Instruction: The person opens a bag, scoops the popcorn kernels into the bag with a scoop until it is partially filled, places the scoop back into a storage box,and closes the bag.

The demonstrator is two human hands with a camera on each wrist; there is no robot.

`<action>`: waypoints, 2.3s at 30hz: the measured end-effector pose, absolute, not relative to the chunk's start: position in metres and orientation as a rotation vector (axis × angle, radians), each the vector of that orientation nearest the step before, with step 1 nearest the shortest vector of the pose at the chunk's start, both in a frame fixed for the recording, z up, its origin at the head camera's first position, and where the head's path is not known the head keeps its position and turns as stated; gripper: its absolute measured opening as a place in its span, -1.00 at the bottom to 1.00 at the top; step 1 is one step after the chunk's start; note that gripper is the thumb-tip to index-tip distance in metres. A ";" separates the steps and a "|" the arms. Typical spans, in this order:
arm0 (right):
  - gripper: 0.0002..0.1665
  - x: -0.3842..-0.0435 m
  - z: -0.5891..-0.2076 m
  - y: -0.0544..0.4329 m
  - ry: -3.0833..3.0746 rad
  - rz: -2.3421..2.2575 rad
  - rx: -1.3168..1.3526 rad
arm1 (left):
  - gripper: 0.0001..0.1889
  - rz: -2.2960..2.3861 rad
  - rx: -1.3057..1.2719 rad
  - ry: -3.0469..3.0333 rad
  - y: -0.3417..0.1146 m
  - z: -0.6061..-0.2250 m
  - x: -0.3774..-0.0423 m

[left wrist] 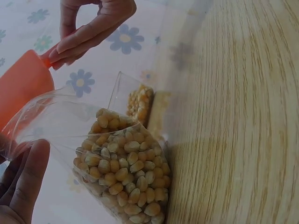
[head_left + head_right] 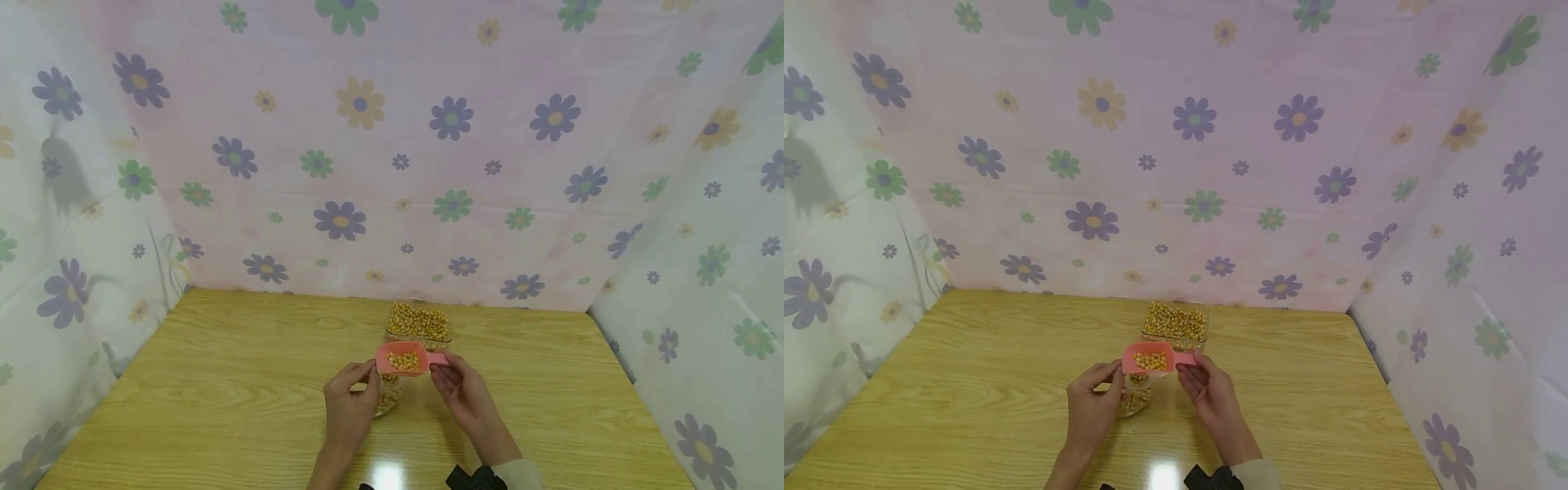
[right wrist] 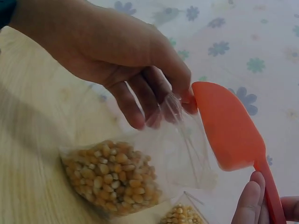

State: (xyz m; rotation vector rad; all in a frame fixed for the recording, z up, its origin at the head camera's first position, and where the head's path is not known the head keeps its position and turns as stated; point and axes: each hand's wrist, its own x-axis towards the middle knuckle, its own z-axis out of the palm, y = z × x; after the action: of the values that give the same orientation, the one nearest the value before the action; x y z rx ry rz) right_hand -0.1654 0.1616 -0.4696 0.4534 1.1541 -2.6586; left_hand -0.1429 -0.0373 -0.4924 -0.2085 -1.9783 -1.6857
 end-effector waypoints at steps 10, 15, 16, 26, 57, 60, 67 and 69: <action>-0.56 -0.153 -0.474 0.166 1.187 -2.634 0.445 | -0.83 -1.697 -0.213 -1.960 -0.038 -0.493 -0.141; -0.58 -0.151 -0.476 0.167 1.244 -2.631 0.431 | -0.84 -1.697 -0.207 -1.954 -0.038 -0.492 -0.139; -0.58 -0.151 -0.475 0.167 1.263 -2.632 0.421 | -0.83 -1.697 -0.207 -1.954 -0.038 -0.491 -0.139; -0.70 -0.154 -0.460 0.167 1.524 -2.637 0.419 | -0.81 -1.635 -0.281 -1.989 -0.039 -0.484 -0.141; -0.75 -0.154 -0.404 0.159 2.485 -2.253 -0.203 | -0.80 -1.548 -0.279 -1.988 -0.047 -0.483 -0.146; -0.72 -0.161 -0.404 0.169 2.427 -2.346 -0.127 | -0.80 -1.577 -0.272 -1.986 -0.048 -0.483 -0.146; -0.59 -0.182 -0.415 0.188 2.271 -2.663 0.118 | -0.81 -1.615 -0.274 -2.000 -0.050 -0.486 -0.145; -0.57 -0.187 -0.422 0.192 2.228 -2.722 0.170 | -0.81 -1.618 -0.272 -2.004 -0.050 -0.487 -0.145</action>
State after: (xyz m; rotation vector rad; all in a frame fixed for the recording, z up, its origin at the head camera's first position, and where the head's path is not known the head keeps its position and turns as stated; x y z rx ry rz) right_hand -0.1872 0.1920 -0.4217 0.1697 2.2276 -2.7216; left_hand -0.1452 -0.0500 -0.4865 -0.2718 -2.0043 -1.6184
